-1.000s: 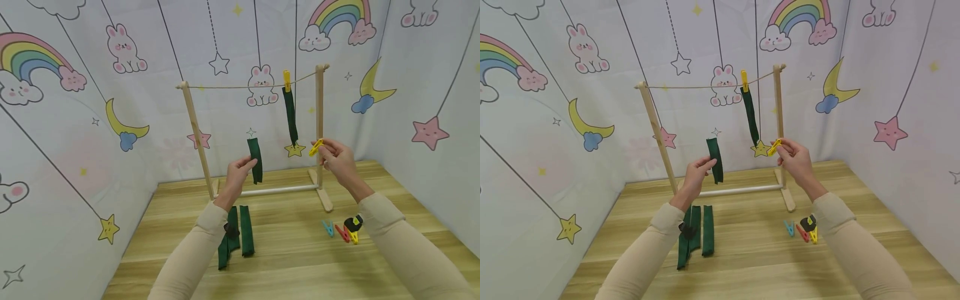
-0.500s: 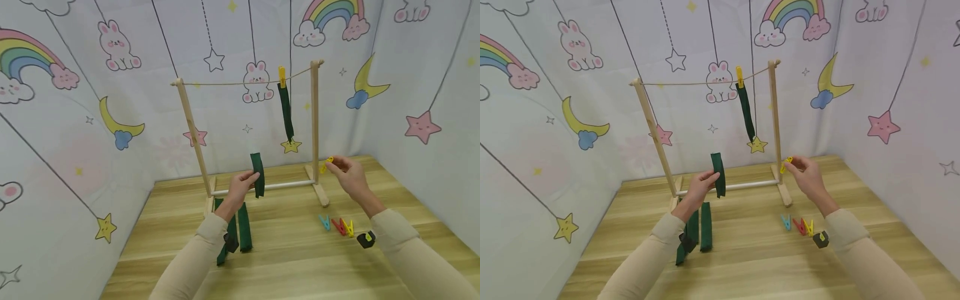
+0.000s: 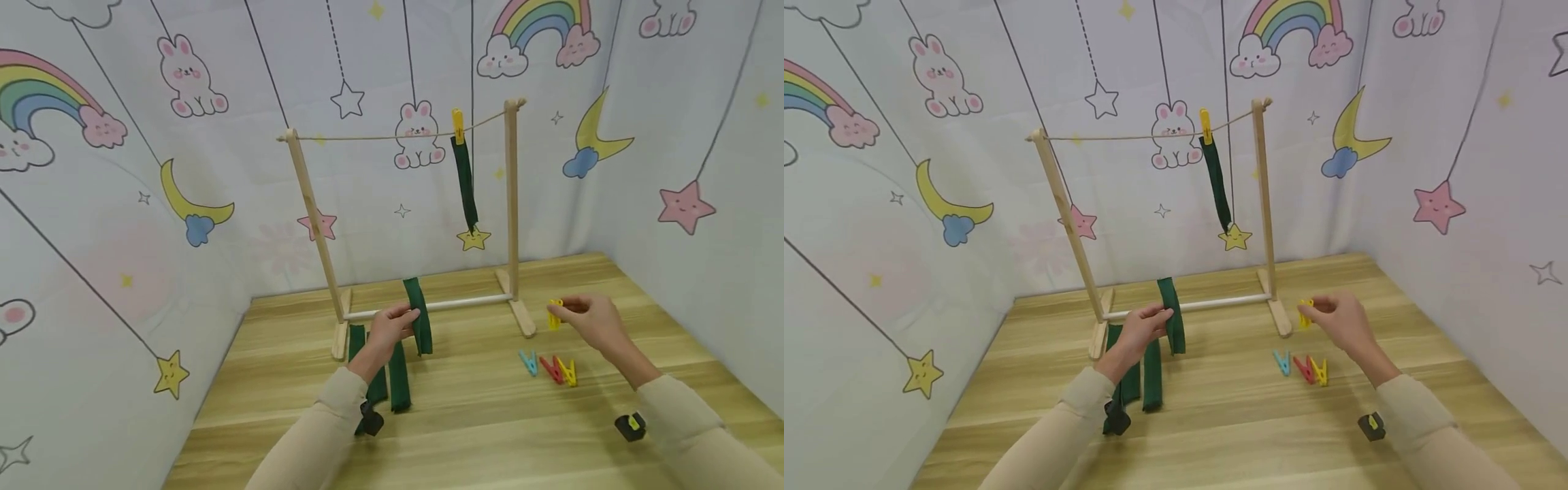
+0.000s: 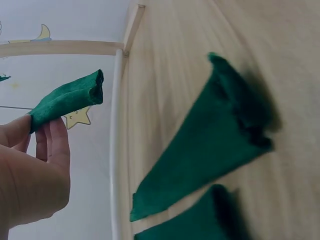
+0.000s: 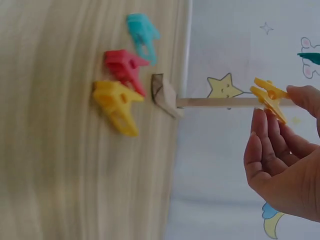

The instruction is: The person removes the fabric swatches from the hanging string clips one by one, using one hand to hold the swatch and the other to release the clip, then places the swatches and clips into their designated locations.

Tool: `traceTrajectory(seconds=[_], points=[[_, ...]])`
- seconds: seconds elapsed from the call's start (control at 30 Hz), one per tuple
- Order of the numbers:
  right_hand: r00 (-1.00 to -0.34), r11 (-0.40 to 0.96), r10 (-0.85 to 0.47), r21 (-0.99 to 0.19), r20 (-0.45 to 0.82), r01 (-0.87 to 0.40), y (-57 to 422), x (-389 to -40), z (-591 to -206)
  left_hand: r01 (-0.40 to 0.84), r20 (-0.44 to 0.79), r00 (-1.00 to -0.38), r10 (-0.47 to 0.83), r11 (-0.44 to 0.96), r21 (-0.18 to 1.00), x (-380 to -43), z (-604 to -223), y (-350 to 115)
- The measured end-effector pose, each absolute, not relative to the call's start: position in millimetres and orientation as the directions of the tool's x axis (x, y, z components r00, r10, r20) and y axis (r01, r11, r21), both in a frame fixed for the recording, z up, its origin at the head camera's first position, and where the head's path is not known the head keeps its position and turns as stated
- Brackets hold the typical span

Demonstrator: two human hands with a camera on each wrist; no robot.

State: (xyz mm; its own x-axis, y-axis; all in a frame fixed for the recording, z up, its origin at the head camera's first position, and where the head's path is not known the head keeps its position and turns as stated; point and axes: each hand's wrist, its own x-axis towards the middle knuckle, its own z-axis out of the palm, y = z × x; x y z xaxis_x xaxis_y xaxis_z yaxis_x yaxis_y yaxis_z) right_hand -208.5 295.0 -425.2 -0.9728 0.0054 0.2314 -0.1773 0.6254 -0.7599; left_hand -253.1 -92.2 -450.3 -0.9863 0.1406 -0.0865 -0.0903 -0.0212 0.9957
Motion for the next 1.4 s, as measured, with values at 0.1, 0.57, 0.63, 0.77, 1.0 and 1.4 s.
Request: traceTrajectory(seconds=[0.1, 0.57, 0.63, 0.77, 1.0, 1.4], points=[[-0.981, 0.642, -0.007, -0.751, 0.193, -0.152, 301, -204, -432, -0.109, -0.107, -0.985, 0.137, -0.008, 0.994, -251, -458, -94], [-0.993, 0.687, -0.065, -0.726, -0.101, 0.029, 329, -184, -455, -0.141, -0.149, -0.976, 0.160, 0.064, 0.988, -244, -481, -102], [-0.990, 0.695, -0.069, -0.718, -0.122, 0.040, 330, -182, -457, -0.142, -0.155, -0.974, 0.163, 0.091, 0.986, -243, -484, -103], [-0.990, 0.720, -0.056, -0.692, -0.132, 0.052, 334, -177, -459, -0.107, -0.137, -0.974, 0.181, 0.167, 0.980, -241, -488, -104], [-0.984, 0.755, -0.049, -0.651, -0.172, 0.076, 343, -175, -471, 0.057, -0.044, -0.974, 0.220, 0.432, 0.900, -239, -492, -105], [-0.978, 0.757, -0.043, -0.645, -0.202, 0.100, 347, -178, -482, 0.236, 0.095, -0.971, 0.221, 0.795, 0.560, -229, -488, -100]])
